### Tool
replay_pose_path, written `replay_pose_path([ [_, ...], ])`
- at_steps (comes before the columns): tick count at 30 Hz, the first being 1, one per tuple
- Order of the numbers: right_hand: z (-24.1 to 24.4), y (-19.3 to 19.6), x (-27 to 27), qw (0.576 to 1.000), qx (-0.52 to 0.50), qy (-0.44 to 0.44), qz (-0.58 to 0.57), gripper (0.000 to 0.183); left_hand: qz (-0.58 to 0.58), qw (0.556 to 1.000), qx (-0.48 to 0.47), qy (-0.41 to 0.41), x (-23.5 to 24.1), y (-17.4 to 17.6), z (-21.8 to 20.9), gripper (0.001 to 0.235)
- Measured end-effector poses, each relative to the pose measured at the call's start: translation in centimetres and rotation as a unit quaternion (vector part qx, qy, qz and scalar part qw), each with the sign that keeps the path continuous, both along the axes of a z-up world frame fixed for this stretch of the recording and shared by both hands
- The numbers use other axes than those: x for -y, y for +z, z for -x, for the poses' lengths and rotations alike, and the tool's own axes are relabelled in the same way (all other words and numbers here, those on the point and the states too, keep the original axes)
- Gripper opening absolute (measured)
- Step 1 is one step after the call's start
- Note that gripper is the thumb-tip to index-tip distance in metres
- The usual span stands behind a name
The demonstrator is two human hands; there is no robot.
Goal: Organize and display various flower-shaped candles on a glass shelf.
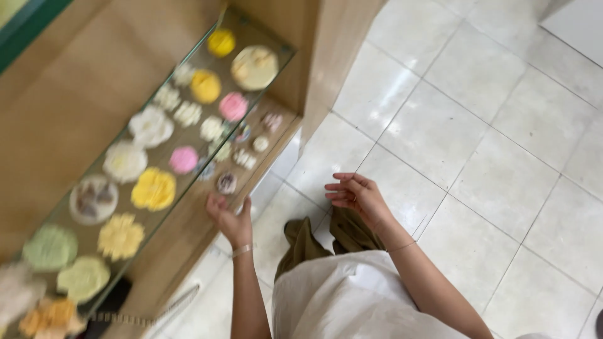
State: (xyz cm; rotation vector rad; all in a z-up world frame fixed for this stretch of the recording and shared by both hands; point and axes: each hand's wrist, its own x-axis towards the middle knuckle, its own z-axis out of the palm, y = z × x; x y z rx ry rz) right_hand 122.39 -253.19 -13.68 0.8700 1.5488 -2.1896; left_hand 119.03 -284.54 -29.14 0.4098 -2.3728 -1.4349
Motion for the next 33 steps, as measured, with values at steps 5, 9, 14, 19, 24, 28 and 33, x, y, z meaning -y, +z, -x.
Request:
replay_pose_path([
  [5, 1.3, 0.7, -5.3, 0.998, -0.013, -0.061, 0.009, 0.035, -0.009, 0.995, 0.013, -0.103, -10.4, 6.3, 1.5, 0.083],
  [9, 1.4, 0.7, -11.5, 0.993, -0.043, -0.106, 0.024, 0.034, -0.043, 0.968, 0.052, -0.242, -20.5, 11.2, 4.2, 0.059],
  [14, 1.6, 2.2, -22.1, 0.983, -0.055, -0.173, 0.014, 0.031, -0.064, 0.938, 0.021, -0.341, -34.3, 15.1, 8.0, 0.041],
  [19, 0.5, 3.3, -33.7, 0.965, -0.077, -0.252, 0.005, 0.028, -0.081, 0.901, 0.044, -0.425, -47.9, 16.1, 9.3, 0.029],
  [24, -0.4, 4.1, -43.3, 0.936, -0.085, -0.342, -0.03, 0.026, -0.094, 0.846, 0.071, -0.519, -60.4, 18.5, 10.0, 0.024],
  [28, 1.1, 3.9, -49.3, 0.92, -0.077, -0.382, -0.048, 0.026, -0.099, 0.813, 0.066, -0.569, -67.6, 20.1, 12.2, 0.024],
  [33, 5.9, 4.3, -55.7, 0.902, -0.089, -0.421, -0.044, 0.024, -0.119, 0.787, 0.106, -0.596, -75.4, 20.0, 18.1, 0.028],
])
